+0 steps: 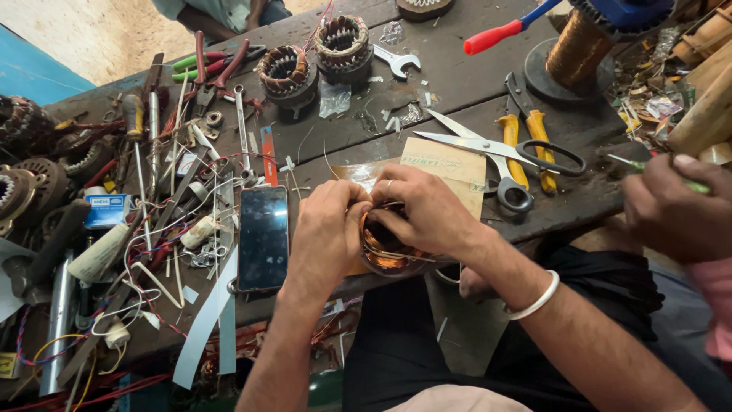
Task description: The person winds copper wire around a motor stator core, using a wooden stick to separate layers and scissors to trim the wire. They repeatedly insert the stick, wind the wire, and cut the excess to build up the coil.
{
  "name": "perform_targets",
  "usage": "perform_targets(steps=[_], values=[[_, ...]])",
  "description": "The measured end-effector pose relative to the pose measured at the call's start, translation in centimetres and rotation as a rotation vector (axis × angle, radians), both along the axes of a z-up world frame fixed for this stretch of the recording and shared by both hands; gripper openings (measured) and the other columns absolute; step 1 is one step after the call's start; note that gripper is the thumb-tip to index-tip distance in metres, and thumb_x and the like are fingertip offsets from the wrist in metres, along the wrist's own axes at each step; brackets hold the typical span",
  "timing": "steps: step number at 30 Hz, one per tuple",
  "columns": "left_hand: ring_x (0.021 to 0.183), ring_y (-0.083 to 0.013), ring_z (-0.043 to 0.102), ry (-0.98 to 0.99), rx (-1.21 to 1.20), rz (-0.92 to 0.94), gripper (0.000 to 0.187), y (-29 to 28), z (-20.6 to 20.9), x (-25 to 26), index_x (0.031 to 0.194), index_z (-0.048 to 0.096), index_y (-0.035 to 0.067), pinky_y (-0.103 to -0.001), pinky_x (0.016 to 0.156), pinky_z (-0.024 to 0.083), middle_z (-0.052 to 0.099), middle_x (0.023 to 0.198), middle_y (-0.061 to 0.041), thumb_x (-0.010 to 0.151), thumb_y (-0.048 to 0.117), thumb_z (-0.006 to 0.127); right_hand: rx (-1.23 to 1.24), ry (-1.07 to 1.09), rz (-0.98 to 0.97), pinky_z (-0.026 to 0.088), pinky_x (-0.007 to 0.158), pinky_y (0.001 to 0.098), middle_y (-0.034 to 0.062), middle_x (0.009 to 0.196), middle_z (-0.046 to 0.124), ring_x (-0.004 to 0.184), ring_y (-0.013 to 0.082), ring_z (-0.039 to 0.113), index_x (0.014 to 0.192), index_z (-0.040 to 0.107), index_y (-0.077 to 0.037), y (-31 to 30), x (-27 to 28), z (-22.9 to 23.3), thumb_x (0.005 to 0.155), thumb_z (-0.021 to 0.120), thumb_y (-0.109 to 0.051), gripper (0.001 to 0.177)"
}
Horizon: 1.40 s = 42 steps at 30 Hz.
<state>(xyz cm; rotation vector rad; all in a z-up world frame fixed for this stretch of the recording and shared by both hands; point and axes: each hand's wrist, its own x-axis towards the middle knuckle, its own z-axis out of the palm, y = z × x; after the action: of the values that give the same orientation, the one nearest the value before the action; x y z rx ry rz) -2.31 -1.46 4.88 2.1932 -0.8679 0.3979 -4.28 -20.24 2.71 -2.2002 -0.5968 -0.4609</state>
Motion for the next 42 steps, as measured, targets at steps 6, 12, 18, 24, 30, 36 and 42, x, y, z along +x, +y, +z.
perform_targets(steps=[6, 12, 18, 24, 30, 36, 42], values=[[0.088, -0.0319, 0.067, 0.021, -0.064, 0.029, 0.009, -0.2, 0.6, -0.2, 0.096, 0.067, 0.002, -0.043, 0.080, 0.050, 0.069, 0.092, -0.013, 0.091, 0.007, 0.071, -0.001, 0.003, -0.015, 0.054, 0.085, 0.0414, 0.0126, 0.101, 0.068, 0.096, 0.0325, 0.068, 0.095, 0.072, -0.002, 0.1, -0.2, 0.3, 0.083, 0.076, -0.011, 0.015], [0.090, -0.0226, 0.075, 0.065, -0.228, 0.091, 0.011, 1.0, 1.5, -0.6, 0.103, 0.069, 0.001, -0.035, 0.081, 0.057, 0.074, 0.097, -0.012, 0.094, 0.005, 0.071, 0.076, 0.066, 0.019, 0.056, 0.080, 0.0375, 0.0114, 0.098, 0.069, 0.090, 0.0283, 0.070, 0.092, 0.072, -0.002, 0.0, -0.4, 1.1, 0.084, 0.076, -0.010, 0.012], [0.092, -0.0182, 0.076, 0.169, -0.237, 0.096, 0.023, 1.2, 1.4, -0.9, 0.111, 0.071, 0.003, -0.032, 0.084, 0.056, 0.078, 0.098, -0.010, 0.089, 0.008, 0.075, 0.174, 0.122, 0.025, 0.061, 0.080, 0.0312, 0.0080, 0.099, 0.070, 0.090, 0.0207, 0.073, 0.096, 0.072, -0.003, -0.1, -0.4, 1.8, 0.087, 0.074, -0.009, 0.011], [0.098, -0.0164, 0.076, 0.193, -0.330, -0.019, 0.030, 0.6, 2.4, -2.6, 0.115, 0.070, 0.002, -0.030, 0.089, 0.057, 0.078, 0.103, -0.009, 0.086, 0.004, 0.078, 0.437, 0.075, 0.061, 0.060, 0.085, 0.0251, 0.0053, 0.101, 0.072, 0.094, 0.0128, 0.071, 0.100, 0.073, -0.003, -0.5, -1.5, 3.6, 0.091, 0.076, -0.004, 0.009], [0.091, -0.0094, 0.073, 0.146, -0.450, 0.011, 0.019, -0.3, 3.5, -4.0, 0.107, 0.074, 0.001, -0.024, 0.083, 0.058, 0.078, 0.098, -0.007, 0.090, 0.001, 0.082, 0.579, 0.216, 0.179, 0.058, 0.080, 0.0228, 0.0029, 0.102, 0.071, 0.092, 0.0080, 0.071, 0.104, 0.074, -0.003, -1.0, -3.0, 5.3, 0.095, 0.075, -0.004, 0.009], [0.091, -0.0102, 0.073, 0.176, -0.428, 0.076, 0.023, 0.9, 3.1, -4.5, 0.113, 0.075, 0.001, -0.025, 0.085, 0.058, 0.080, 0.098, -0.008, 0.090, -0.002, 0.077, 0.564, 0.182, 0.058, 0.058, 0.079, 0.0219, 0.0016, 0.101, 0.069, 0.091, 0.0064, 0.068, 0.111, 0.071, -0.002, -2.4, -3.3, 4.9, 0.094, 0.075, -0.004, 0.017], [0.093, -0.0101, 0.075, 0.337, -0.480, 0.128, 0.026, 2.2, 1.3, -5.4, 0.118, 0.073, 0.001, -0.024, 0.087, 0.059, 0.080, 0.100, -0.007, 0.093, -0.003, 0.068, 0.448, 0.208, -0.123, 0.056, 0.082, 0.0256, 0.0022, 0.103, 0.071, 0.095, 0.0083, 0.068, 0.107, 0.073, -0.002, -4.3, -4.3, 3.5, 0.093, 0.075, -0.002, 0.014]])
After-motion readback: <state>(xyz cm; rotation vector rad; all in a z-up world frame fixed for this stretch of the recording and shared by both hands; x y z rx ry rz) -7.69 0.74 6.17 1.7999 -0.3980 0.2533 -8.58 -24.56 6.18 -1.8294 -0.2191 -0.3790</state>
